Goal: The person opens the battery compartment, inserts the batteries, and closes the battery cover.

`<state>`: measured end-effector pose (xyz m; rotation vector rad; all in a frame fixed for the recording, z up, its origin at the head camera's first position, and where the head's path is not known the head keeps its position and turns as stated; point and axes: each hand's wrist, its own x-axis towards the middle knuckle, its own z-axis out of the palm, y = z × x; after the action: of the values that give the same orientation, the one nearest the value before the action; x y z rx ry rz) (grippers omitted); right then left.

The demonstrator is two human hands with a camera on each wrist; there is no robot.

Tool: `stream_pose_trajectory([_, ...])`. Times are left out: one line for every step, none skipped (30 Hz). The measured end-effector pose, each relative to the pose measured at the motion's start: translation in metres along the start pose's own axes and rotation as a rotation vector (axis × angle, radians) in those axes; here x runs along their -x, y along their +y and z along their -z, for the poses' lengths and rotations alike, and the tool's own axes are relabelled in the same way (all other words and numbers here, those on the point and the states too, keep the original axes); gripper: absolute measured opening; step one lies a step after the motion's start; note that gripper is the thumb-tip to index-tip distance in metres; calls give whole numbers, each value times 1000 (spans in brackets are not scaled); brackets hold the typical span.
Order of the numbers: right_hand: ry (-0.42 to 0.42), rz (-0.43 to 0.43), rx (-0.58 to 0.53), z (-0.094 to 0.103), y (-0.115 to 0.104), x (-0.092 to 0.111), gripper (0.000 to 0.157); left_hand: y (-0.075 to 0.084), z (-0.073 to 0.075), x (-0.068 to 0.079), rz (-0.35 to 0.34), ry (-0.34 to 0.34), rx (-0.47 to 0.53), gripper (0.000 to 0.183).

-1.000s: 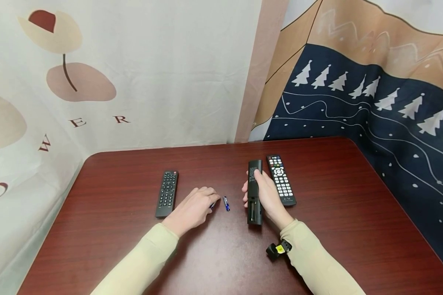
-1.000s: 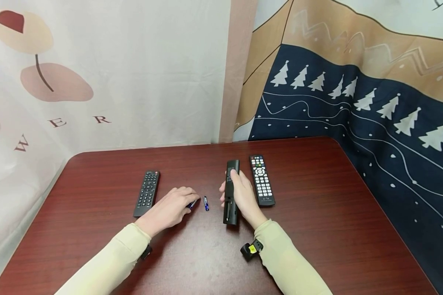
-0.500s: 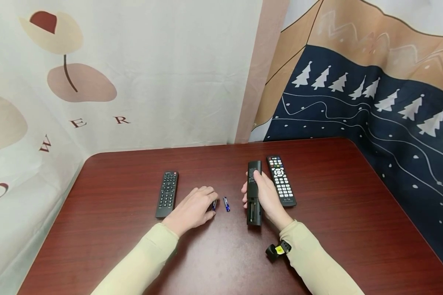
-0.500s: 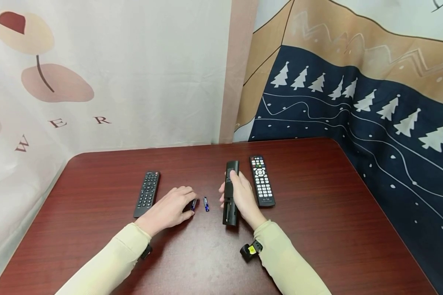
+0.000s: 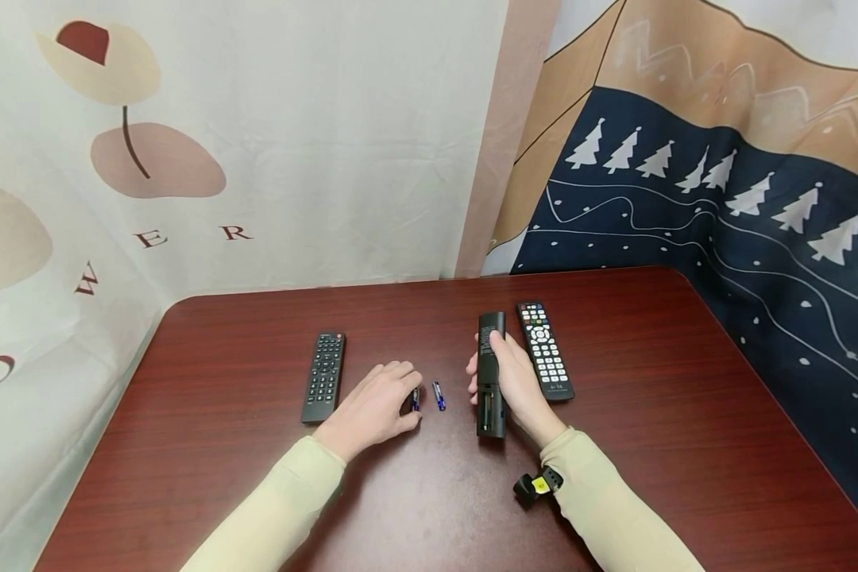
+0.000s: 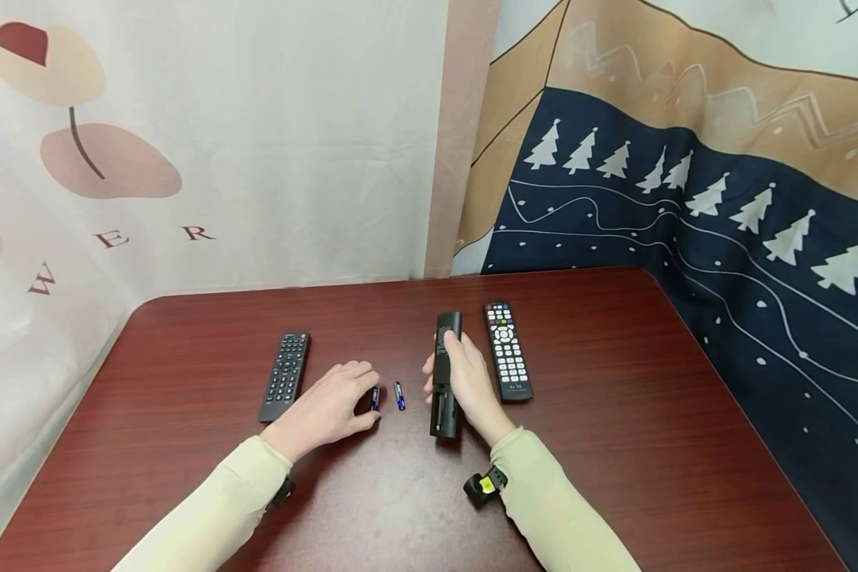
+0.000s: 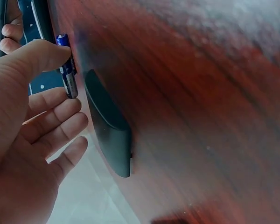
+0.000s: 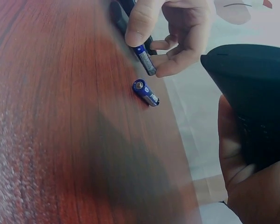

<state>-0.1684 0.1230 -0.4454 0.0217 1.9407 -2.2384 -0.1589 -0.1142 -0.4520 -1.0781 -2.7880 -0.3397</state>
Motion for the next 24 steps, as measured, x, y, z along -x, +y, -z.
stream_pose_trajectory([1, -1, -1, 0, 0, 0, 53, 0, 0, 0, -4, 9, 0, 27])
stream_pose_trajectory([2, -2, -2, 0, 0, 0, 53, 1, 0, 0, -7, 18, 1, 27])
stream_pose_trajectory([4, -2, -3, 0, 0, 0, 53, 1, 0, 1, -12, 28, 2, 27])
stream_pose_trajectory([6, -4, -7, -1, 1, 0, 53, 1, 1, 1, -17, 38, 4, 26])
stream_pose_trajectory([8, -4, -10, -1, 1, 0, 53, 2, 1, 1, -21, 49, 6, 26])
stream_pose_trajectory([8, -5, -12, -1, 1, -1, 53, 2, 2, 1, -25, 59, 11, 25])
stream_pose_trajectory([10, -6, -13, -1, 1, -1, 54, 3, 2, 1, -29, 68, 16, 24])
stream_pose_trajectory([11, -7, -16, -2, 1, -1, 54, 4, 3, 1, -33, 78, 24, 23])
stream_pose_trajectory([11, -7, -17, -2, 1, -1, 54, 4, 3, 1, -40, 88, 34, 23])
stream_pose_trajectory([11, -8, -18, -2, 1, -1, 54, 5, 4, 1, -45, 98, 44, 23])
stream_pose_trajectory([11, -8, -18, -2, 1, -1, 53, 5, 4, 1, -51, 107, 52, 23])
stream_pose_trajectory([11, -8, -19, -2, 1, -1, 53, 6, 4, 1, -57, 116, 61, 23])
stream_pose_trajectory([12, -7, -19, -2, 1, -1, 53, 7, 5, 1, -63, 124, 70, 23])
stream_pose_trajectory([11, -5, -20, -2, 1, -1, 52, 7, 5, 1, -69, 131, 77, 24])
stream_pose_trajectory([10, -2, -20, -2, 1, -1, 52, 8, 5, 0, -74, 139, 81, 25])
stream_pose_trajectory([8, 0, -20, -2, 1, -1, 52, 9, 5, 0, -80, 146, 83, 25])
stream_pose_trajectory([7, 2, -20, -2, 1, -1, 53, 9, 6, 0, -85, 154, 83, 26])
stream_pose_trajectory([5, 3, -20, -3, 1, -1, 53, 10, 6, -1, -91, 162, 85, 26])
stream_pose_trajectory([3, 6, -19, -3, 1, -1, 53, 11, 6, -1, -96, 169, 84, 26])
stream_pose_trajectory([2, 8, -20, -3, 1, -1, 53, 11, 7, -1, -100, 176, 84, 26])
stream_pose_trajectory([0, 10, -18, -3, 1, -1, 53, 12, 7, -1, -104, 182, 83, 26])
stream_pose_trajectory([-1, 12, -18, -3, 1, -1, 53, 12, 7, -2, -106, 188, 84, 27])
stream_pose_trajectory([-2, 12, -19, -3, 1, -1, 53, 13, 8, -2, -108, 191, 84, 27])
stream_pose_trajectory([-2, 12, -20, -3, 1, -2, 53, 14, 8, -2, -108, 194, 86, 27])
